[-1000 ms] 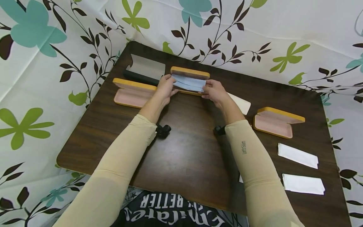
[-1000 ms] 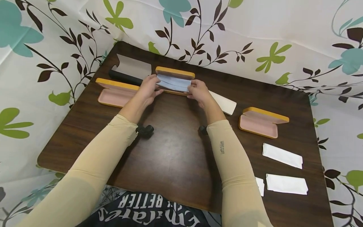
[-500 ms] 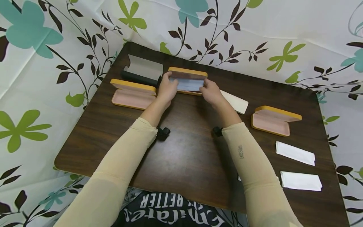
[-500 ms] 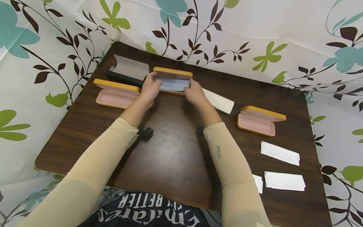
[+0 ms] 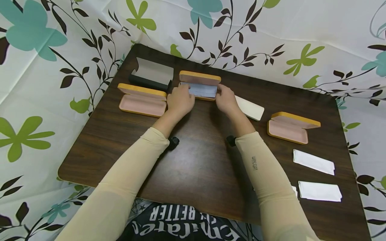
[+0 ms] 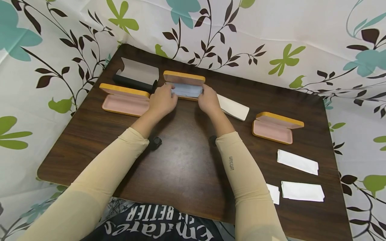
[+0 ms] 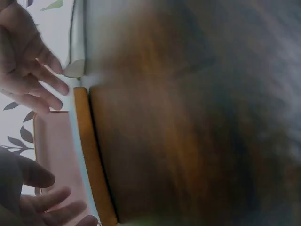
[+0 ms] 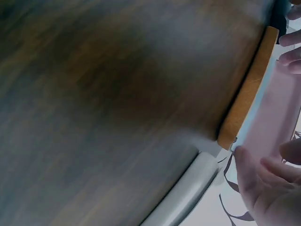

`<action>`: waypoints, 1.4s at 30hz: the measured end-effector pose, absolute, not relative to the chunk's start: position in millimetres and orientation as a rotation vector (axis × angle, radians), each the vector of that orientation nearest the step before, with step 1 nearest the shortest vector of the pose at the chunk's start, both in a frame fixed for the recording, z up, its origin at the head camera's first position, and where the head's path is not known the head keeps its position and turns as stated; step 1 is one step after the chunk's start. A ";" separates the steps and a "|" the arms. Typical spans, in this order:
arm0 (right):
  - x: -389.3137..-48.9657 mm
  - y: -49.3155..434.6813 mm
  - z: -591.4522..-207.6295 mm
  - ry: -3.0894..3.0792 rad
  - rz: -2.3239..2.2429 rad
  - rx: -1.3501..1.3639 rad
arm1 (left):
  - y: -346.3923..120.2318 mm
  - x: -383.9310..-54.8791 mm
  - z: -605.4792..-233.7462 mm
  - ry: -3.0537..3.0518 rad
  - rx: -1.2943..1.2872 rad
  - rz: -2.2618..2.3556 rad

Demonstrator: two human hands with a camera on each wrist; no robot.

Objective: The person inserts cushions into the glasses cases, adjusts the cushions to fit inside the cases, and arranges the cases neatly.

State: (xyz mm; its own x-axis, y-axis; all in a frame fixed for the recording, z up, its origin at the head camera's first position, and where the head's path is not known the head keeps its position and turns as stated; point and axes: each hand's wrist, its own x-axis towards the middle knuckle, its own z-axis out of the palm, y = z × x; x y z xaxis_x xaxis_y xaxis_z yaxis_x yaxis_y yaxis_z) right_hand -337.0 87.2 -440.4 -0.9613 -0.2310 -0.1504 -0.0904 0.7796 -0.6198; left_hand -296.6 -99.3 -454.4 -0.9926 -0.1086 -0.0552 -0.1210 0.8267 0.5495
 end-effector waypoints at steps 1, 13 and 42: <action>-336.7 86.8 -441.8 2.777 -0.906 -0.272 | -99.0 -296.3 -455.2 2.998 -0.156 0.806; -330.0 80.5 -451.3 2.876 -0.232 -0.574 | -101.4 -300.1 -462.5 2.890 0.093 0.190; -327.6 78.6 -451.5 2.922 -0.137 -0.635 | -108.0 -300.8 -450.9 2.853 0.286 0.085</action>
